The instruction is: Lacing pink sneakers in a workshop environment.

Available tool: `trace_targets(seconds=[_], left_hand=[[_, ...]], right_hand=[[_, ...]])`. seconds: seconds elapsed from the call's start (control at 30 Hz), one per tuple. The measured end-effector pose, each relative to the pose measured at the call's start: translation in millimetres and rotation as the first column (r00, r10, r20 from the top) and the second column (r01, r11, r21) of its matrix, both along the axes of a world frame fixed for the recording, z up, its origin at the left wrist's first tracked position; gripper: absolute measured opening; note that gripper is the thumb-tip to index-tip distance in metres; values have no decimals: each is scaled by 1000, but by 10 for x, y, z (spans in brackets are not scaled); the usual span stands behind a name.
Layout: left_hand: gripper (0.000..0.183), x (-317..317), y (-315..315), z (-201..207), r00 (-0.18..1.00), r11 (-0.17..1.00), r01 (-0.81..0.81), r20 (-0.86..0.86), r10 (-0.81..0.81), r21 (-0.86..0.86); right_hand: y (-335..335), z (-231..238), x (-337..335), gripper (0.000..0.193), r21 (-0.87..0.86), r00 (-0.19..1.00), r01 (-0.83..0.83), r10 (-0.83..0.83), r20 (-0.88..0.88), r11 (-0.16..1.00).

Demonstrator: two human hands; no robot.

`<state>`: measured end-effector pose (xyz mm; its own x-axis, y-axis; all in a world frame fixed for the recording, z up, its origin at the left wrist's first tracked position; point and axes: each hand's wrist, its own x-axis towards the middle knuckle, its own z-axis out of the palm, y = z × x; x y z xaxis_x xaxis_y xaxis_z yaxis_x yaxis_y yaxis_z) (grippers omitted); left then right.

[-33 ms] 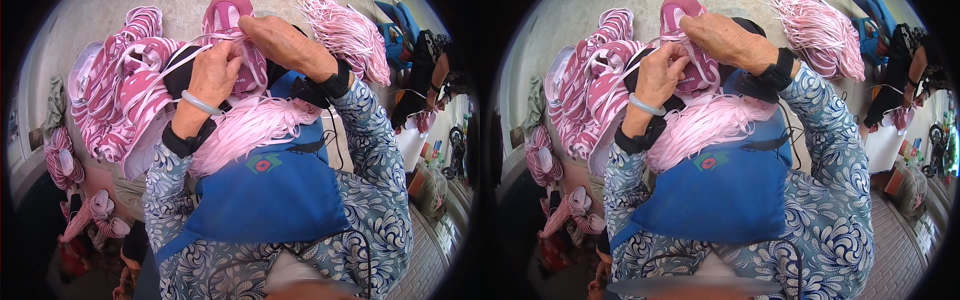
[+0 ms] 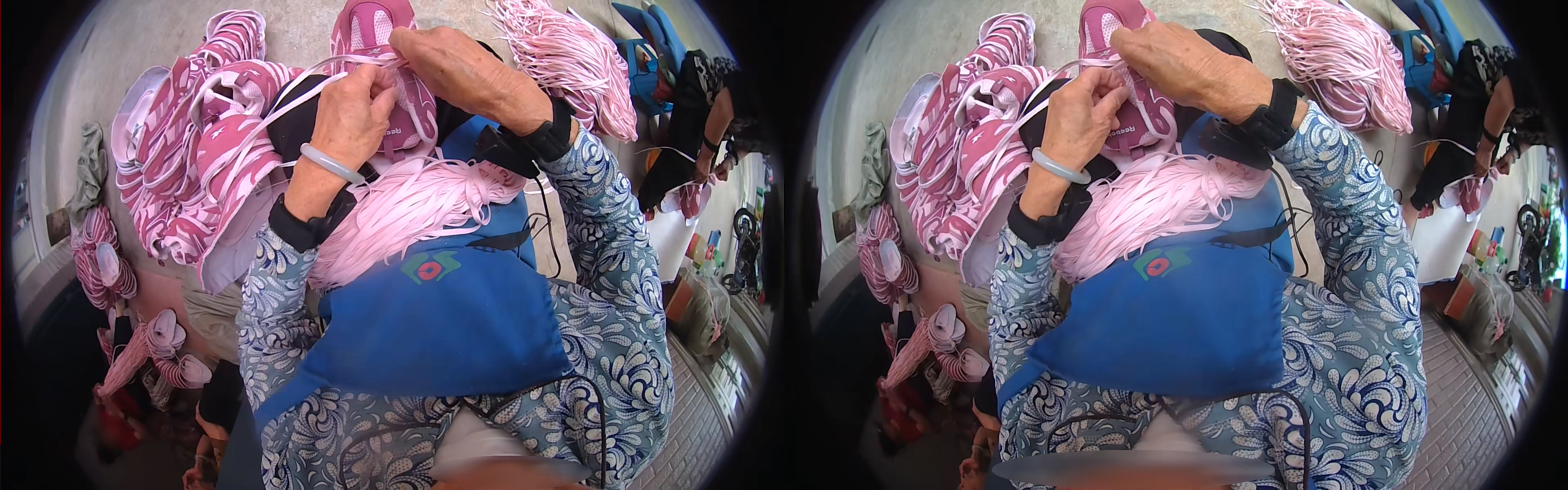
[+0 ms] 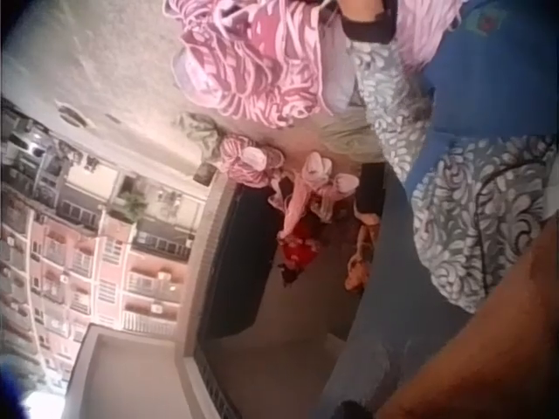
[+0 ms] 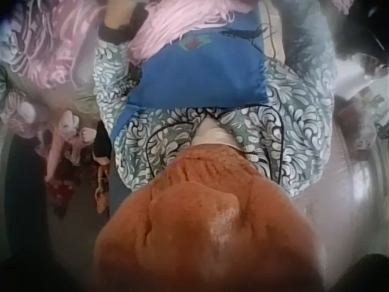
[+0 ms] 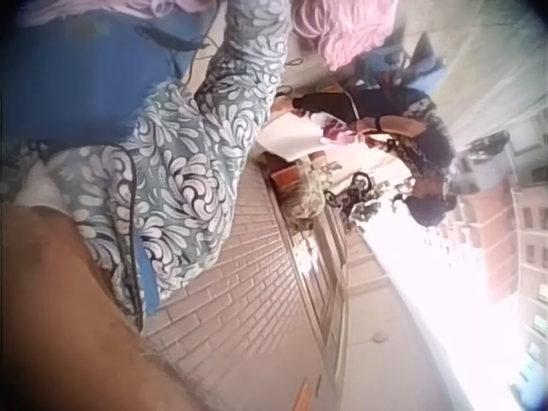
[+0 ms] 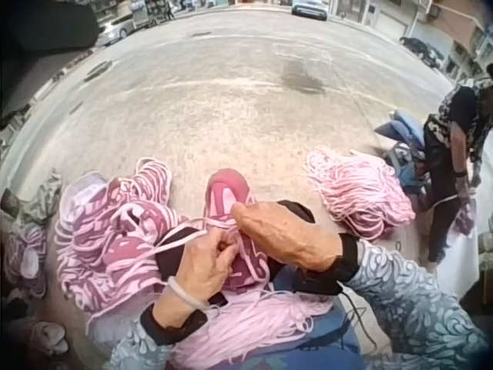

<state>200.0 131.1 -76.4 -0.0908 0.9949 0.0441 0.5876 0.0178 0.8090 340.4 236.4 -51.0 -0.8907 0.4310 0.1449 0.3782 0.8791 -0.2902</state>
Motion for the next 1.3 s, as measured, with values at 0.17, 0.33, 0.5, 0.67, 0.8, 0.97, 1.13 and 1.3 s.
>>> trace_targets(seconds=[0.17,0.33,0.5,0.67,0.8,0.97,1.13,1.3], left_hand=[[21,58,121,-70,987,991,-109,-109,117,77],[15,90,102,-97,977,976,-211,9,211,46],[15,58,128,-92,976,976,-214,40,213,28],[15,80,100,-99,952,975,-218,211,223,-47],[15,54,84,-137,938,971,-223,251,238,-88],[16,70,121,-192,973,977,-208,118,200,56],[15,55,115,-202,956,977,-211,209,205,5],[15,58,117,-195,953,979,-203,228,199,-5]], right_hand=[[-10,-74,-89,13,74,991,-83,90,-97,994],[123,-48,26,15,-222,990,100,-119,-70,970],[-1,-98,90,10,-454,929,84,-235,-287,887],[-152,-114,22,17,7,979,59,-57,-195,998],[-241,-34,-33,14,195,976,72,-29,-214,978],[-56,-232,168,12,-259,912,168,-249,-325,951],[-225,-349,154,10,21,812,111,-78,-579,994],[-262,-228,153,15,-103,915,137,-166,-367,985]])
